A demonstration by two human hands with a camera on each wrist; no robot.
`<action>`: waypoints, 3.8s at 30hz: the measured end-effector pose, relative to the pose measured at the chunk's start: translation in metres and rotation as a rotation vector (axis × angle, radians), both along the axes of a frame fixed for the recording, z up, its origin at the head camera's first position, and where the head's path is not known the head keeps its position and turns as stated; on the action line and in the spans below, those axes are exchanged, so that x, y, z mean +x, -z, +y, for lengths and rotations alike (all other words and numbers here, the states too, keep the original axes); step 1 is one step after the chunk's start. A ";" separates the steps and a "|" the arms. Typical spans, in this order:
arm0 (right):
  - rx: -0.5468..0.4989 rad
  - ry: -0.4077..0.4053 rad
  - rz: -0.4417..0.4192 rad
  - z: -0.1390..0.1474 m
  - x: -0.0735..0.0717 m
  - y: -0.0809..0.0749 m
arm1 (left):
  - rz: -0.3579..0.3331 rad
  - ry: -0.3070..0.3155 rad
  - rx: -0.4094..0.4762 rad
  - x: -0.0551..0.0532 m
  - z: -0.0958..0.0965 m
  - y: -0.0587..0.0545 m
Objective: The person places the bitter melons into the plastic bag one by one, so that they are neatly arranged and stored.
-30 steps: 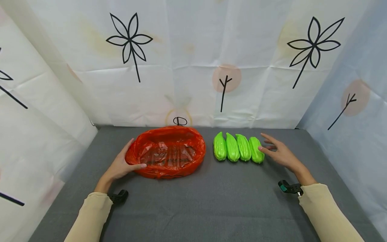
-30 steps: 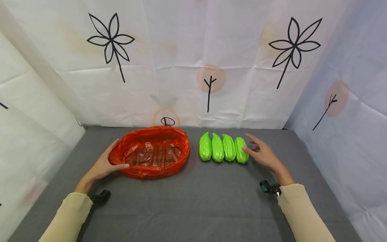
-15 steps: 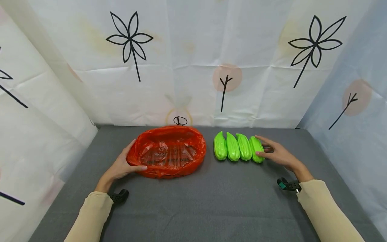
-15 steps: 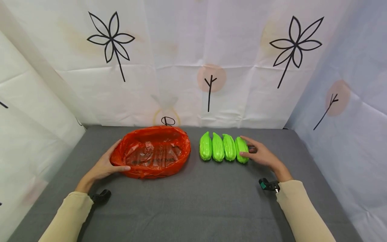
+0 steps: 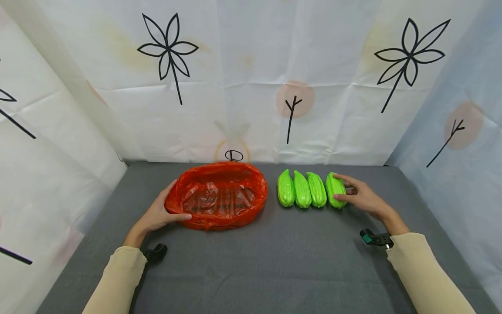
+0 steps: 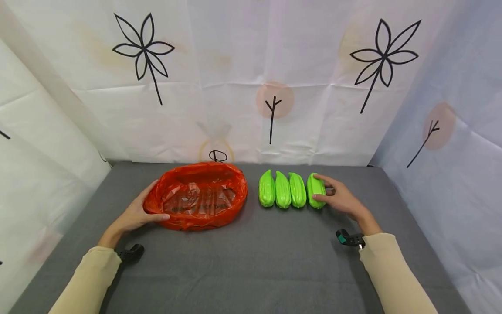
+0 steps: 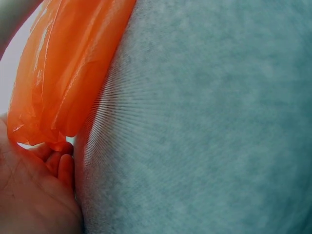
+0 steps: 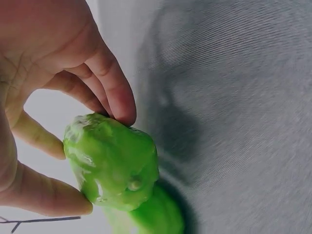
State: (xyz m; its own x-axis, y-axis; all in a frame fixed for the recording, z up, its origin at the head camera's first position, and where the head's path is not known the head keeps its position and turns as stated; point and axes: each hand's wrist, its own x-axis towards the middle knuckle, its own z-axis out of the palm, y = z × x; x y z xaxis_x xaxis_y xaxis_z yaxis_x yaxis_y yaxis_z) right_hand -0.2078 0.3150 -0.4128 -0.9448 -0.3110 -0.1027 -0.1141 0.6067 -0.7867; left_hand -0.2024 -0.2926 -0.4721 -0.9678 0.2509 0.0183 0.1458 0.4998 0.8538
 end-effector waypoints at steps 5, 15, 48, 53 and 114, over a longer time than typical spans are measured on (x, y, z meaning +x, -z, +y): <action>-0.007 0.024 0.029 -0.007 0.002 -0.013 | 0.012 0.016 0.015 -0.001 -0.001 0.002; -0.105 -0.042 0.100 -0.046 0.008 -0.038 | 0.017 0.021 0.010 -0.002 0.000 0.003; -0.245 -0.272 0.094 -0.228 -0.013 -0.033 | -0.002 0.013 -0.002 -0.001 -0.001 0.000; -0.223 -0.281 0.084 -0.253 -0.017 -0.029 | -0.005 0.008 -0.018 -0.001 -0.001 0.000; -0.083 -0.236 -0.035 -0.364 -0.035 -0.006 | 0.053 0.048 -0.054 -0.007 -0.002 0.004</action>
State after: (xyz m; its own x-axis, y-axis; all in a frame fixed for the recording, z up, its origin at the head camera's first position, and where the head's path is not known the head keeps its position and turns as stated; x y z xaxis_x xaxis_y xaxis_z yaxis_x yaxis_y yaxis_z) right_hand -0.2431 -0.0491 -0.4073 -0.8414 -0.5314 -0.0986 -0.2169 0.4992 -0.8389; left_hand -0.2092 -0.2948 -0.4758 -0.9527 0.2991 0.0542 0.2148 0.5364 0.8162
